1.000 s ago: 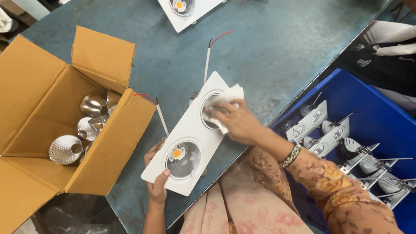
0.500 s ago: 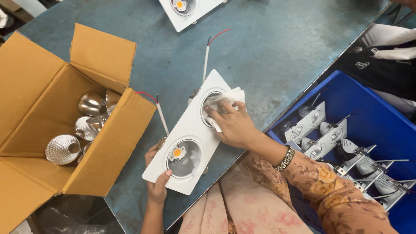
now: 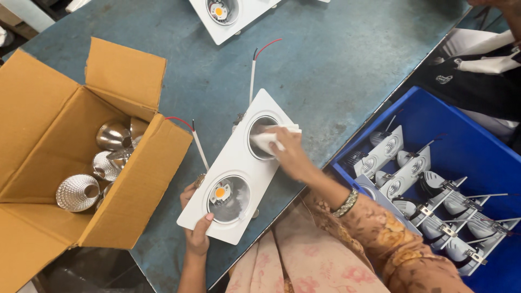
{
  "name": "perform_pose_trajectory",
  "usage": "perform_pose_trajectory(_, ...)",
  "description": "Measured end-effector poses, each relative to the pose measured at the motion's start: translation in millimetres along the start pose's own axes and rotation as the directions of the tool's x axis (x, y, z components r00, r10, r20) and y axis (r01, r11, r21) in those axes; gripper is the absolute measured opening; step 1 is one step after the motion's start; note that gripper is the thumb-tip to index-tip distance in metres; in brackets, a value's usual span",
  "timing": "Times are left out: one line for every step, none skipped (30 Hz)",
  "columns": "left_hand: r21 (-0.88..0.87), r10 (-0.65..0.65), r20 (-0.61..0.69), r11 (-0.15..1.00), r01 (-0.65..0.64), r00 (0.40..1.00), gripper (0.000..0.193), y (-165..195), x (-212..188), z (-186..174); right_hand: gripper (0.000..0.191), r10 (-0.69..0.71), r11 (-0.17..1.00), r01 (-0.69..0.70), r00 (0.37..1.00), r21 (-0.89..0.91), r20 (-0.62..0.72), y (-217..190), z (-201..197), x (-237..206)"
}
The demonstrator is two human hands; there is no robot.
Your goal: The person cleans the interior of a dual light fixture with a cloth, then takes two reflectors from a box and presses them into the fixture sockets by hand.
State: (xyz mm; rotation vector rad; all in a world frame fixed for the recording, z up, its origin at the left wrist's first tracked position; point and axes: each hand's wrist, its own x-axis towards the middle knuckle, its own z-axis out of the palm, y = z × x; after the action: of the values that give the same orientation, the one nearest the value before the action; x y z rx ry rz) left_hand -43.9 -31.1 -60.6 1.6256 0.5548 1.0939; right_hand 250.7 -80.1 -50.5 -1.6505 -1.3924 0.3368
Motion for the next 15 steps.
perform_pose_trajectory(0.010,-0.004,-0.002,1.000,0.004,1.000,0.060,0.5,-0.5,-0.6,0.036,-0.033,0.996,0.035,0.999,-0.078,0.035,-3.9,2.8,-3.3)
perform_pose_trajectory(0.013,-0.006,-0.002,1.000,0.006,1.000,0.059,0.7,-0.8,-0.9,0.038,-0.062,0.986,0.073,0.995,-0.153,0.072,-8.6,5.7,-6.2)
perform_pose_trajectory(0.015,-0.008,-0.003,1.000,0.008,1.000,0.058,1.1,-1.0,-0.8,0.040,-0.089,0.968,0.113,0.990,-0.226,0.112,-13.2,7.9,-7.6)
perform_pose_trajectory(0.015,-0.010,-0.003,1.000,0.010,1.000,0.058,1.2,-1.1,-0.9,0.037,-0.110,0.968,0.132,0.987,-0.213,0.114,-17.0,9.9,-6.9)
perform_pose_trajectory(-0.004,-0.013,-0.009,1.000,0.013,1.000,0.058,1.1,-0.6,-0.5,0.034,-0.128,0.968,0.150,0.985,-0.203,0.115,-19.9,10.4,-5.8)
perform_pose_trajectory(-0.025,-0.016,-0.013,1.000,0.015,1.000,0.059,1.0,-0.4,-0.3,0.032,-0.145,0.967,0.166,0.983,-0.195,0.114,-21.8,9.6,-5.0)
perform_pose_trajectory(-0.045,-0.017,-0.017,0.999,0.016,1.000,0.060,0.7,0.1,0.2,0.037,-0.170,0.953,0.192,0.979,-0.234,0.112,-22.2,6.9,-3.8)
perform_pose_trajectory(-0.036,-0.014,-0.013,0.999,0.014,1.000,0.060,0.3,0.9,0.2,0.043,-0.196,0.938,0.219,0.974,-0.270,0.110,-22.1,4.5,-1.6)
perform_pose_trajectory(-0.026,-0.016,-0.012,1.000,0.015,1.000,0.059,0.5,0.7,0.0,0.048,-0.221,0.921,0.245,0.969,-0.302,0.113,-22.4,2.9,-1.0)
perform_pose_trajectory(-0.015,-0.020,-0.013,1.000,0.019,1.000,0.059,0.6,0.2,-0.4,0.047,-0.221,0.917,0.246,0.969,-0.315,0.111,-23.1,2.5,-1.6)
perform_pose_trajectory(0.004,-0.013,-0.009,1.000,0.013,1.000,0.058,0.6,0.1,-0.5,0.046,-0.225,0.910,0.249,0.968,-0.330,0.110,-23.7,1.8,-1.5)
perform_pose_trajectory(0.023,-0.004,-0.006,1.000,0.004,1.000,0.057,0.6,-0.3,-1.0,0.046,-0.230,0.903,0.253,0.967,-0.347,0.108,-24.1,1.2,-1.1)
perform_pose_trajectory(0.044,0.005,-0.003,0.999,-0.005,1.000,0.055,0.8,-0.7,-1.6,0.044,-0.241,0.905,0.262,0.965,-0.334,0.105,-24.4,0.5,-1.2)
perform_pose_trajectory(0.037,0.003,-0.004,0.999,-0.002,1.000,0.056,0.8,-1.0,-2.1,0.043,-0.253,0.908,0.272,0.962,-0.320,0.101,-24.5,-0.2,-0.6)
perform_pose_trajectory(0.030,-0.002,-0.005,1.000,0.002,1.000,0.056,0.8,-1.3,-2.2,0.042,-0.262,0.910,0.279,0.960,-0.306,0.096,-24.7,-0.9,-0.7)
